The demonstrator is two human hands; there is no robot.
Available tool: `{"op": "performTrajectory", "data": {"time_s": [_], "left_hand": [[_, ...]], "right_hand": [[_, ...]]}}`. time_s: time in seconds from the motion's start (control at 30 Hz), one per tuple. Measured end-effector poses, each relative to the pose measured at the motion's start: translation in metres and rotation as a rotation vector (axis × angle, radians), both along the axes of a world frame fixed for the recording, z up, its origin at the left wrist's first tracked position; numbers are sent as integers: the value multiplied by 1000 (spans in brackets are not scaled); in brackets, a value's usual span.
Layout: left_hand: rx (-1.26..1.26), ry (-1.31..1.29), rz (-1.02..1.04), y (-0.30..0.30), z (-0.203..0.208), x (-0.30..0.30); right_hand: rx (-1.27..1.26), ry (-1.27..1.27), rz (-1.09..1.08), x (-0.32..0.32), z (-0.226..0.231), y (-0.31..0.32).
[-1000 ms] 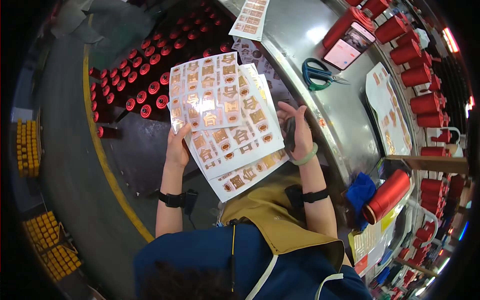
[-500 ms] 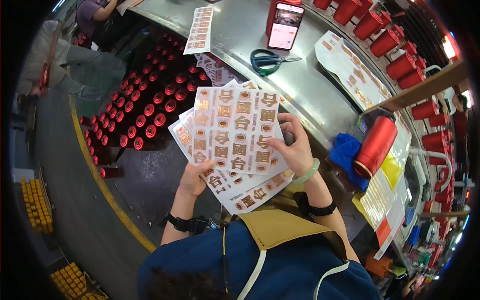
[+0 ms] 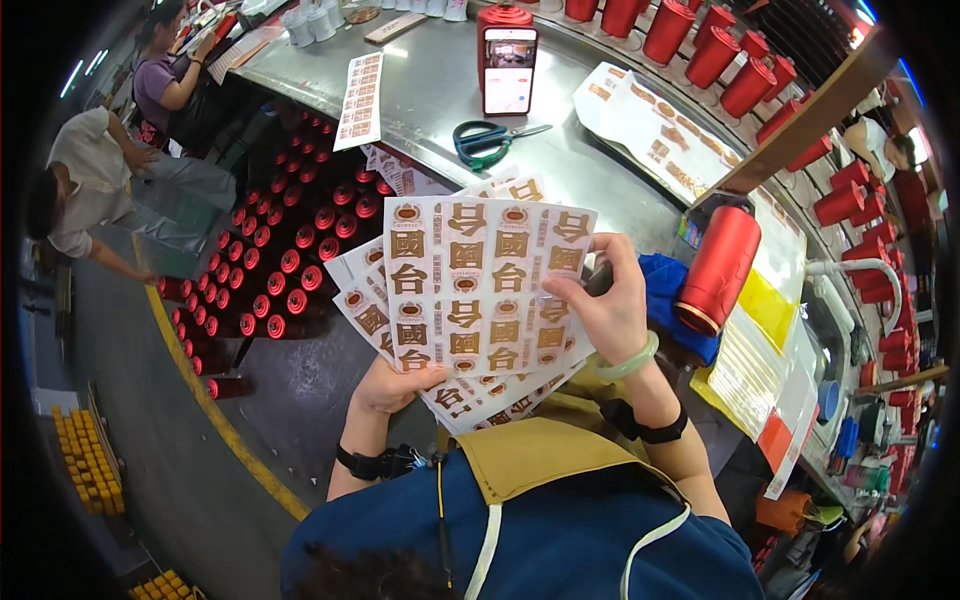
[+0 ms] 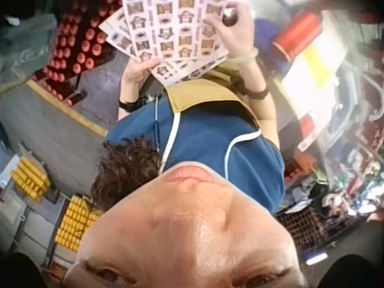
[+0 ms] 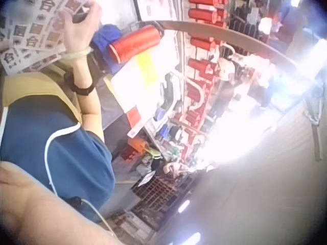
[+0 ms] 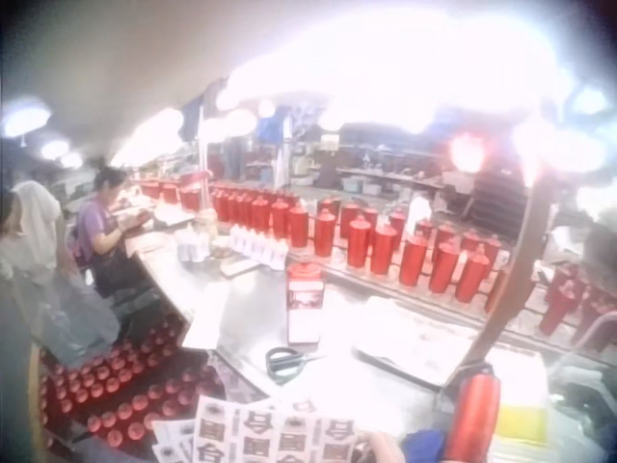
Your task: Applying gold-colored decals to red tumblers and using a scraping tool to ensure they are flat and adhered.
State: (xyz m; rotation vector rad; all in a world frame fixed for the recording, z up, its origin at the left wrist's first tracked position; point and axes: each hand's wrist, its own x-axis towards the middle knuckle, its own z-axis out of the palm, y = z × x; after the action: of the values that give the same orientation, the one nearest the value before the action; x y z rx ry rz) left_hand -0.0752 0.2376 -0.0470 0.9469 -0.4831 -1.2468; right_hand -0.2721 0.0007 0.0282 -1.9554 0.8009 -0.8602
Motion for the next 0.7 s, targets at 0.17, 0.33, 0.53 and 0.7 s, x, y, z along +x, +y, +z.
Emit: {"op": "performTrajectory", "data": {"time_s": [0.17,0.33,0.53,0.7], "left_hand": [[13,8,-70,-11,-3,2],[-113,258,-94,-14,-21,1],[-20,128,-186,-15,-27,1],[1,261,-131,-19,-20,-11]], "right_hand": [[-387,-146,-142,-9,11,7],[-12,-264,-172,-33,14,-18],[-26,-11,-32,-41,26,6],[-109,78,21,-51,25,21]]}}
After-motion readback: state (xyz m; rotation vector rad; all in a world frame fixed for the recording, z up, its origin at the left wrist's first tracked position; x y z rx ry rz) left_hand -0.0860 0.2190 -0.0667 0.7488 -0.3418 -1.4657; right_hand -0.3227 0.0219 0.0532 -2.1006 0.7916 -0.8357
